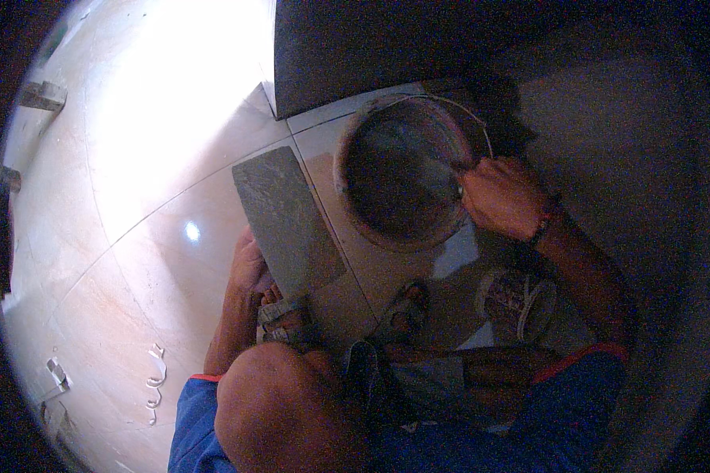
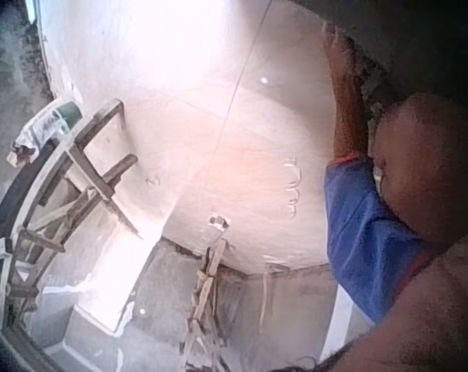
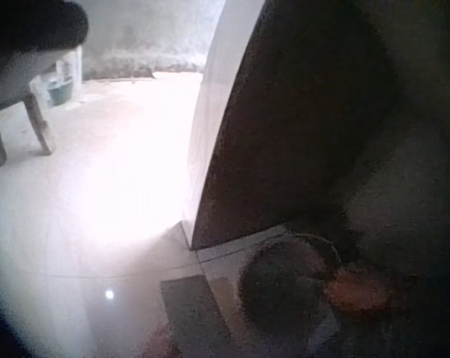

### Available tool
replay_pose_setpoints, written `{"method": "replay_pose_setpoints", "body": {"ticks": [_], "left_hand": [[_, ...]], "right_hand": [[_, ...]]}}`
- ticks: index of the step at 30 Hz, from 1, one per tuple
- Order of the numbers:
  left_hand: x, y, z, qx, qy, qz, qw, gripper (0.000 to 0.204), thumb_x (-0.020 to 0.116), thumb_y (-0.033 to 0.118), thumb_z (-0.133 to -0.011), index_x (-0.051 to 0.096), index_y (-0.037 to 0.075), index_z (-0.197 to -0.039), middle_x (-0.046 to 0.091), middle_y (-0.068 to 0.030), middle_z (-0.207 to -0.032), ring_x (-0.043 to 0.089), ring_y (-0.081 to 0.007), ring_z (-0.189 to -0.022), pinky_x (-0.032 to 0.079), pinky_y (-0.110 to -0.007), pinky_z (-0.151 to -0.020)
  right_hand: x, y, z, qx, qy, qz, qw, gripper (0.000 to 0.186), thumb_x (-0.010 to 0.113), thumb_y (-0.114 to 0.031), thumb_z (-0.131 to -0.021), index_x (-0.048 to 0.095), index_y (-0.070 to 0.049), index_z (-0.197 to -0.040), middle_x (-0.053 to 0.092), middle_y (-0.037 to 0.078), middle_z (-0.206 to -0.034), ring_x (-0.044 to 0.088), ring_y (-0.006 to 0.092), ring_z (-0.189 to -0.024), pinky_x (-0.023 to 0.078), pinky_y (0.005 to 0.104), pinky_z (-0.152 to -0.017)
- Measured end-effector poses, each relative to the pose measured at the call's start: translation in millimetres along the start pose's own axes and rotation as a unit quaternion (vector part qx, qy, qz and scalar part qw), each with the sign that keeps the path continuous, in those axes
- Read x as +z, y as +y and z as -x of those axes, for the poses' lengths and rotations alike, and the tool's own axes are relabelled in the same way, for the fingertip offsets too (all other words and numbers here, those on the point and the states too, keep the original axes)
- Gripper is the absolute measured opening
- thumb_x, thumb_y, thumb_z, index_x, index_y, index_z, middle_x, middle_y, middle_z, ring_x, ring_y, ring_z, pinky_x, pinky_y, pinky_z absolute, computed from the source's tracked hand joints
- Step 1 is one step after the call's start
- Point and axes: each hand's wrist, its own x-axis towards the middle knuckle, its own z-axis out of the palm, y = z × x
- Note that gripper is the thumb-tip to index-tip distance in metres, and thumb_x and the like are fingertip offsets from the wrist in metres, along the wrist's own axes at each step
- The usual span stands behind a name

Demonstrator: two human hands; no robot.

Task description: The person applies plaster to a wall corner using a trowel and a hawk, taking material from a bucket on the floor.

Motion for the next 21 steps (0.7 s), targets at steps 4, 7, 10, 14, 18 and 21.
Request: {"method": "replay_pose_setpoints", "body": {"ticks": [4,7,10,14,18,21], "left_hand": [[3.5,-3.6,-1.6,0.007,-0.011,-0.004,1.000,0.038,0.062,0.028,-0.091,0.056,-0.002,-0.113,0.066,-0.0103,-0.104,0.064,-0.0168,-0.087,0.053,-0.030,-0.072],[4.1,-5.9,-3.0,-0.007,-0.041,-0.010,0.999,0.040,0.063,0.028,-0.090,0.056,-0.003,-0.115,0.065,-0.0102,-0.108,0.063,-0.0176,-0.095,0.051,-0.031,-0.082],[3.6,-9.0,-4.0,-0.009,-0.044,-0.013,0.999,0.040,0.063,0.027,-0.090,0.056,-0.003,-0.116,0.064,-0.0100,-0.110,0.062,-0.0176,-0.098,0.049,-0.031,-0.085],[2.7,-11.3,-3.3,-0.027,-0.056,-0.004,0.998,0.040,0.062,0.026,-0.091,0.055,-0.003,-0.117,0.063,-0.0097,-0.112,0.062,-0.0172,-0.097,0.049,-0.031,-0.085],[4.6,-14.4,-1.4,-0.027,-0.061,0.024,0.997,0.039,0.062,0.026,-0.091,0.055,-0.002,-0.117,0.063,-0.0092,-0.112,0.062,-0.0169,-0.098,0.049,-0.031,-0.085],[5.3,-16.3,-1.5,-0.034,-0.064,0.023,0.997,0.040,0.062,0.027,-0.091,0.055,-0.002,-0.117,0.063,-0.0088,-0.113,0.061,-0.0168,-0.099,0.048,-0.031,-0.086]], "right_hand": [[-2.3,-0.1,-0.7,0.019,-0.034,-0.006,0.999,0.019,0.054,-0.022,-0.085,0.060,-0.006,-0.093,0.062,0.016,-0.083,0.060,0.0356,-0.085,0.047,0.0497,-0.077],[0.6,-1.5,2.3,-0.008,0.012,0.013,1.000,0.019,0.055,-0.022,-0.084,0.062,-0.005,-0.089,0.064,0.018,-0.080,0.063,0.0353,-0.082,0.051,0.0483,-0.074],[3.5,-1.0,2.4,-0.027,0.028,0.019,0.999,0.020,0.055,-0.022,-0.083,0.063,-0.004,-0.087,0.065,0.019,-0.079,0.065,0.0356,-0.079,0.053,0.0478,-0.074],[2.0,4.2,-1.1,-0.028,-0.025,-0.010,0.999,0.022,0.055,-0.023,-0.082,0.063,-0.003,-0.087,0.065,0.019,-0.079,0.065,0.0369,-0.078,0.052,0.0490,-0.075],[1.7,4.8,-2.9,-0.043,-0.031,-0.059,0.997,0.021,0.055,-0.023,-0.081,0.063,-0.005,-0.088,0.065,0.018,-0.079,0.065,0.0377,-0.079,0.052,0.0491,-0.075],[7.5,4.9,-5.7,-0.058,-0.022,-0.103,0.993,0.020,0.055,-0.022,-0.080,0.062,-0.005,-0.088,0.065,0.018,-0.080,0.064,0.0383,-0.078,0.051,0.0481,-0.074]]}}
